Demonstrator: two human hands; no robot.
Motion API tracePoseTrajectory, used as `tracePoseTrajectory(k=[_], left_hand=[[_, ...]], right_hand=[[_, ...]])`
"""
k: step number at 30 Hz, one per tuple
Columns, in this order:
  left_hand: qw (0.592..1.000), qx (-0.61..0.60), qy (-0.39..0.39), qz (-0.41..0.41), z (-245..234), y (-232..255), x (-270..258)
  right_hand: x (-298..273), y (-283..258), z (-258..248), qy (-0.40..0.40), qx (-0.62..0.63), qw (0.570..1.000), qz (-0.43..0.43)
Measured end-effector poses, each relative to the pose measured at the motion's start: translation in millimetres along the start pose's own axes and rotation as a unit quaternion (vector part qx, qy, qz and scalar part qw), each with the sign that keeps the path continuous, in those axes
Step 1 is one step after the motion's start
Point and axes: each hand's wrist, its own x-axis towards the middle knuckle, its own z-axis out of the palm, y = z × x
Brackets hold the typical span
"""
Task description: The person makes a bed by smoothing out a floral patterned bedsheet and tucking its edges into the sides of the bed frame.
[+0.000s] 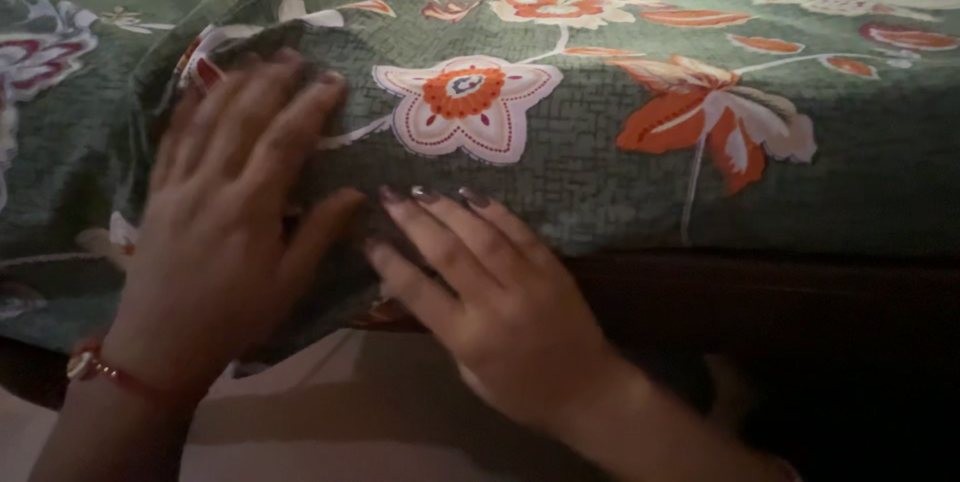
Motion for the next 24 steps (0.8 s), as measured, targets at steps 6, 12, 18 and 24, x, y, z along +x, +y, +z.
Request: tracePoseTrajectory(k=[6, 12, 18, 24], left_hand=[[0.991, 0.063, 0.055, -0.104, 5, -25, -22], [0.998, -0.002, 0.066, -0.018, -7, -13, -21], [0.992, -0.05, 0.03, 0.107, -8, 30, -12], [0.994, -0.06, 0.016, 0.085, -7, 34, -13]], right_hand=[[-8, 10, -7, 0.018, -0.057, 0.998, -0.019], [-7, 8, -7, 0.051, -0.054, 0.997, -0.017], [-7, 5, -8, 0.07, -0.004, 0.997, 0.016], [-1, 4, -15, 0.072, 0.021, 0.997, 0.035]])
